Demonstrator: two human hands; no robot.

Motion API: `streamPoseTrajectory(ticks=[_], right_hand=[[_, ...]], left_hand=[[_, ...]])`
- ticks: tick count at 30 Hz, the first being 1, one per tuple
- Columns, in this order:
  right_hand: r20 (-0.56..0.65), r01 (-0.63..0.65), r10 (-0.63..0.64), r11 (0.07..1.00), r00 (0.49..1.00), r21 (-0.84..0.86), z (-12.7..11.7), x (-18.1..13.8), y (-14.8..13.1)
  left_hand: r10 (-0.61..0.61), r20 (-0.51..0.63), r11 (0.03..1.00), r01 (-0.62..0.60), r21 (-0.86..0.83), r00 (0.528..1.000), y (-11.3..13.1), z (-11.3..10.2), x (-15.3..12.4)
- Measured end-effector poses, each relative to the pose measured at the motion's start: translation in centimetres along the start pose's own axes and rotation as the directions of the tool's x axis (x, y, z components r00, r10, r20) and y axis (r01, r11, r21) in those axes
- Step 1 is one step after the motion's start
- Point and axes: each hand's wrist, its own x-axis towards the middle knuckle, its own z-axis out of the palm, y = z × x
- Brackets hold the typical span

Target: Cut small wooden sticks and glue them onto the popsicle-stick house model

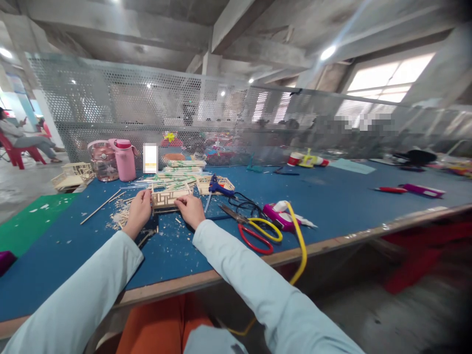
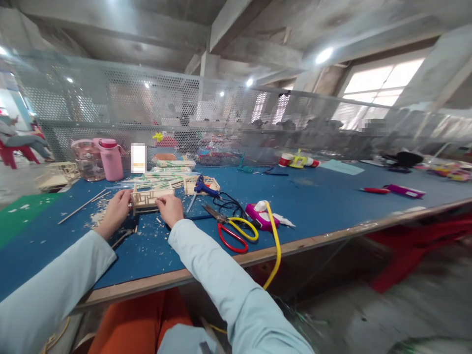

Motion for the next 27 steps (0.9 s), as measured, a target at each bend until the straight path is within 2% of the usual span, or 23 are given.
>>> streamPoseTrajectory(ticks=[7, 13, 21, 27], right_hand=[[0.011, 0.095, -0.095, 0.988, 0.995, -0.126, -0.49, -0.03, 0.01], [0.035, 0.061, -0.055, 0.978, 0.998, -0.200, -0.66, -0.03, -0.08], [0.070, 0.091, -0.075, 0.959, 0.995, -0.268, -0.85, -0.10, -0.42], [0.103, 0.095, -0.060, 0.919, 0.993, -0.383, -0.93, -0.04, -0.58]], left_hand=[[-0.022, 0.010, 1.000, 0.023, -0.011, 1.000, 0.08, 0.12, -0.02], [-0.025, 0.010, 0.999, 0.025, 0.029, 1.000, 0.45, 0.07, -0.13], [-0.018, 0.014, 0.999, 0.018, 0.043, 1.000, 0.43, 0.00, -0.19], [-0.018, 0.022, 0.999, 0.017, 0.051, 1.000, 0.48, -0.07, -0.21]])
